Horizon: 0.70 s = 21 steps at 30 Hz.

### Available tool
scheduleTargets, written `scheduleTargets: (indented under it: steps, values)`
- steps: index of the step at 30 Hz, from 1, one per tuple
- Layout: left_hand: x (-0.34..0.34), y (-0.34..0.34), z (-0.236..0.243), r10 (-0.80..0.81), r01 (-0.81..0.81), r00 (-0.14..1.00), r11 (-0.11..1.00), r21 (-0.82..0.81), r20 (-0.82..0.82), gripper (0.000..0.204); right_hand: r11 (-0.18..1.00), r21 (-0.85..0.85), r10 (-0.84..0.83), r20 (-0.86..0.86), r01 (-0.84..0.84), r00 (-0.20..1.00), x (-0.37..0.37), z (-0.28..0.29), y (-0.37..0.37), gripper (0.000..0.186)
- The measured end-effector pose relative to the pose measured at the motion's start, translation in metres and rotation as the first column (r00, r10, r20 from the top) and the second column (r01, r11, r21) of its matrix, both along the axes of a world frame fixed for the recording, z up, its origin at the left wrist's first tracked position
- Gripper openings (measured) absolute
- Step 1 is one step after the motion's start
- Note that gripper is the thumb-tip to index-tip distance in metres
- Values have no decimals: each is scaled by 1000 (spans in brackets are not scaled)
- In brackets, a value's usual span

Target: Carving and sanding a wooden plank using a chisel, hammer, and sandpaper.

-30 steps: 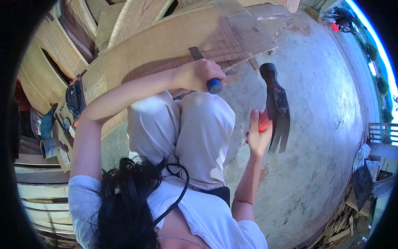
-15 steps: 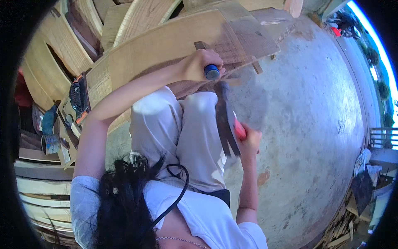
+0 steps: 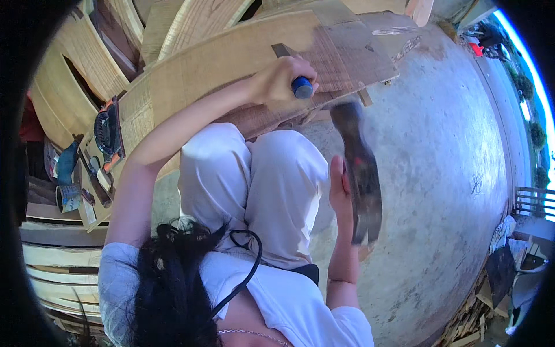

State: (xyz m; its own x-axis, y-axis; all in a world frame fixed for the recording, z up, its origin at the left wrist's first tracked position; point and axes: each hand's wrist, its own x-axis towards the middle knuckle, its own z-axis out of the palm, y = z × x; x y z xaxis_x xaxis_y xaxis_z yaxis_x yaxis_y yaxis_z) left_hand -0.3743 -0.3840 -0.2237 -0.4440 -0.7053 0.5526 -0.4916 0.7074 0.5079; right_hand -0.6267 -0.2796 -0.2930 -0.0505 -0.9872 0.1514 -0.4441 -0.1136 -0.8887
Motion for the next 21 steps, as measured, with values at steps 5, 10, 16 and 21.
scheduleTargets:
  steps: [5, 10, 16, 21]
  values:
    - [7, -22, 1, 16, -15, 1000, 998, -68, 19, 19, 944, -201, 203, -275, -263, 940, 12, -9, -53, 26]
    - [10, -30, 0, 81, -81, 997, 996, 29, -8, 17, 996, 32, 85, 62, -87, 994, 22, 6, -28, 27]
    - [17, -51, -9, 21, -21, 1000, 1000, 18, 4, 16, 982, -139, 124, -60, -131, 991, 46, -4, -53, 27]
    - [21, -62, -7, 55, -54, 997, 999, -7, 56, 16, 984, 11, 170, 215, -176, 962, 51, 8, -63, 28]
